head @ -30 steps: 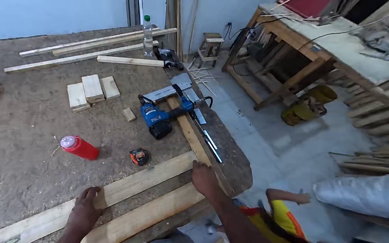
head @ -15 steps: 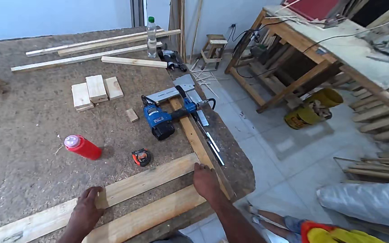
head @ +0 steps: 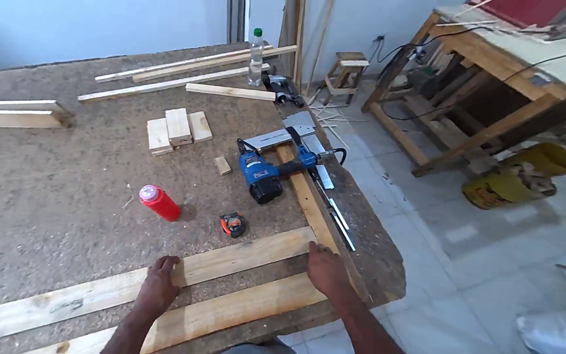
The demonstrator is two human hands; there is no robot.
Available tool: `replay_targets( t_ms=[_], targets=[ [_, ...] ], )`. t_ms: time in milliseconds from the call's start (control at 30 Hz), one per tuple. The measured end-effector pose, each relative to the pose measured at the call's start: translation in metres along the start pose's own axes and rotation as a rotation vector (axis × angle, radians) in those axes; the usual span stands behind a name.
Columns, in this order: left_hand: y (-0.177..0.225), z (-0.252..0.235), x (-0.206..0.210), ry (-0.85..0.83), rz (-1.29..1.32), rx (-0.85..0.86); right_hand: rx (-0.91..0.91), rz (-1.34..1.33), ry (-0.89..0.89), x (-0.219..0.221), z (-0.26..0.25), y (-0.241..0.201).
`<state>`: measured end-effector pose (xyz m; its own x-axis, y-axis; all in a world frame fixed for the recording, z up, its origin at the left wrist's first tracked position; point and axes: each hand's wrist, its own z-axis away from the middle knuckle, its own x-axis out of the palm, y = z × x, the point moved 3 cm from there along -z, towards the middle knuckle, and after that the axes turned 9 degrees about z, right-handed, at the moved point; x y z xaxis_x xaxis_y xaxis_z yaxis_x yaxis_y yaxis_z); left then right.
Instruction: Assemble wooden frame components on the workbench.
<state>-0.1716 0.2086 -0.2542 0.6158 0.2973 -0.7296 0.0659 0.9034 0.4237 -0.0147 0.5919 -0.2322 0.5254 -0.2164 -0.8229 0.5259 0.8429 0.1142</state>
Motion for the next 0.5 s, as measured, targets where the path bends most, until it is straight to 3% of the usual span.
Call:
replay_targets(
  t_ms=[133,333,500],
  targets=[
    [-0.003,0.005,-0.005,-0.018,0.039,0.033,0.012,-0.139,-0.022,-0.003,0.003,0.019],
    [-0.027,0.067,-0.004,0.335,0.302,0.154,0.034,-0.452,0.182,0.018,0.046,0.056],
    [-0.029,0.128,0.030,0.139,0.507,-0.068,-0.210,-0.387,-0.048,0.035,0.100,0.025]
  ],
)
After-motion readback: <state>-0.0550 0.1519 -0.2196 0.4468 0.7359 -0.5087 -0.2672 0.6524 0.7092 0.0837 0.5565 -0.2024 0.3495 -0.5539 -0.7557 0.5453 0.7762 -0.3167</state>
